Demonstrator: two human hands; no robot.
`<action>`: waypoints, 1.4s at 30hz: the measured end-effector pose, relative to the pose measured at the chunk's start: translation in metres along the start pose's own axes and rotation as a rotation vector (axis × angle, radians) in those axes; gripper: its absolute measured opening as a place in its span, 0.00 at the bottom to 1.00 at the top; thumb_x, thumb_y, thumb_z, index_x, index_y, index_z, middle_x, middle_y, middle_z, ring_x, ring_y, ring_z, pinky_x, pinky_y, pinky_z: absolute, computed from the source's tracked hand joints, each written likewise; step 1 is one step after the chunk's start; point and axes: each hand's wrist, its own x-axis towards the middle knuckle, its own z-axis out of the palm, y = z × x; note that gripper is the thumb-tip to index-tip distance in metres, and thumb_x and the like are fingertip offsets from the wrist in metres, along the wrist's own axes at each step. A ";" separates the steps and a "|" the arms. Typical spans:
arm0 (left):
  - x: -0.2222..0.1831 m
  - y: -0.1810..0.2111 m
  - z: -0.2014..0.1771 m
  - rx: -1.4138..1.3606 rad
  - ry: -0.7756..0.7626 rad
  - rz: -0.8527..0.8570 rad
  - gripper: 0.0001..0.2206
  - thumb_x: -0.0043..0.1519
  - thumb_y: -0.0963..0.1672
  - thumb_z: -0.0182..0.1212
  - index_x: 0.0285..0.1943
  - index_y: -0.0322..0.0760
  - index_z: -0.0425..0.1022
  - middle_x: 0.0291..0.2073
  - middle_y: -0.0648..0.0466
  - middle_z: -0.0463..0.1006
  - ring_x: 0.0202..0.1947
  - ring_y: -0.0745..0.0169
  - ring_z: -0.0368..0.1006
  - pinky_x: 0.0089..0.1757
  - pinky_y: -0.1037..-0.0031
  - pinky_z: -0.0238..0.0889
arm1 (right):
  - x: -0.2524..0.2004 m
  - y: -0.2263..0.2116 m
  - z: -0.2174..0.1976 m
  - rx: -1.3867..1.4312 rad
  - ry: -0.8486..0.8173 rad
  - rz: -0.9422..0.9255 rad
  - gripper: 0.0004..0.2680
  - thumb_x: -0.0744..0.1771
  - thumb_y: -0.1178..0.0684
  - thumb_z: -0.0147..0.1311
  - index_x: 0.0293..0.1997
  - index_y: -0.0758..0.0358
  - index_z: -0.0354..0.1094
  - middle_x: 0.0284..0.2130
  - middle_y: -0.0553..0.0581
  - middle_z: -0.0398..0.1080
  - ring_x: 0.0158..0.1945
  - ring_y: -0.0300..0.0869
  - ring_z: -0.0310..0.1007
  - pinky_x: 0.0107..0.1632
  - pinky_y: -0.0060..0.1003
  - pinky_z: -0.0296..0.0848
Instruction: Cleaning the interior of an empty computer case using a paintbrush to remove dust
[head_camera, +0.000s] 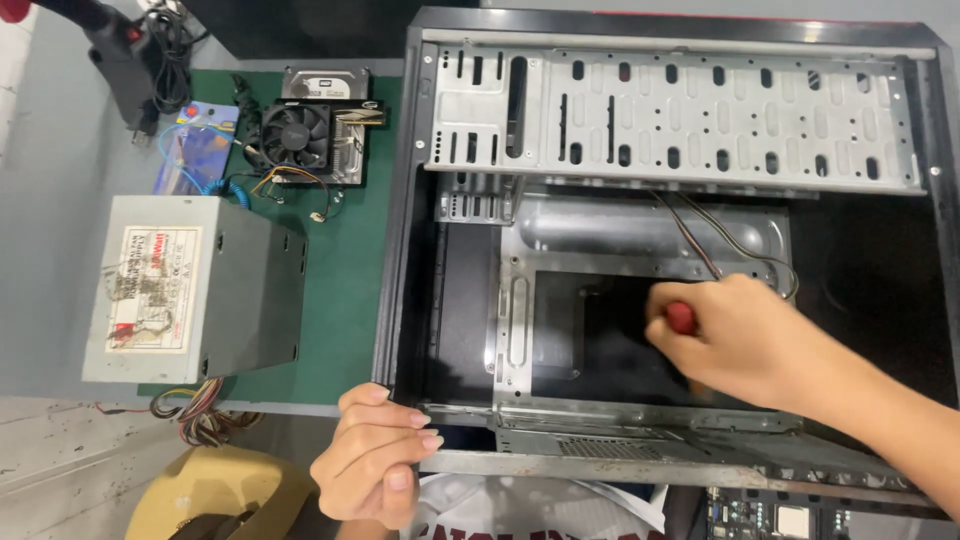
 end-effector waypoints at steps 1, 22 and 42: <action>-0.001 0.000 0.001 0.008 0.011 -0.008 0.19 0.68 0.46 0.48 0.26 0.39 0.78 0.20 0.58 0.78 0.23 0.66 0.76 0.48 0.72 0.68 | 0.001 -0.004 0.001 0.253 -0.030 -0.073 0.09 0.65 0.48 0.45 0.26 0.51 0.70 0.14 0.53 0.72 0.24 0.44 0.70 0.37 0.36 0.68; -0.002 0.001 0.000 0.046 0.005 -0.014 0.19 0.68 0.47 0.47 0.26 0.39 0.78 0.19 0.57 0.78 0.23 0.66 0.75 0.48 0.72 0.69 | 0.001 0.040 -0.025 -0.346 0.017 0.167 0.12 0.69 0.36 0.34 0.35 0.39 0.65 0.27 0.47 0.79 0.35 0.49 0.78 0.40 0.40 0.73; 0.000 0.006 0.001 0.056 0.029 -0.061 0.19 0.67 0.47 0.47 0.24 0.39 0.77 0.18 0.57 0.77 0.23 0.65 0.75 0.47 0.70 0.69 | 0.023 0.023 0.029 0.267 0.249 -0.611 0.02 0.63 0.56 0.54 0.32 0.52 0.67 0.21 0.48 0.72 0.28 0.44 0.74 0.38 0.39 0.72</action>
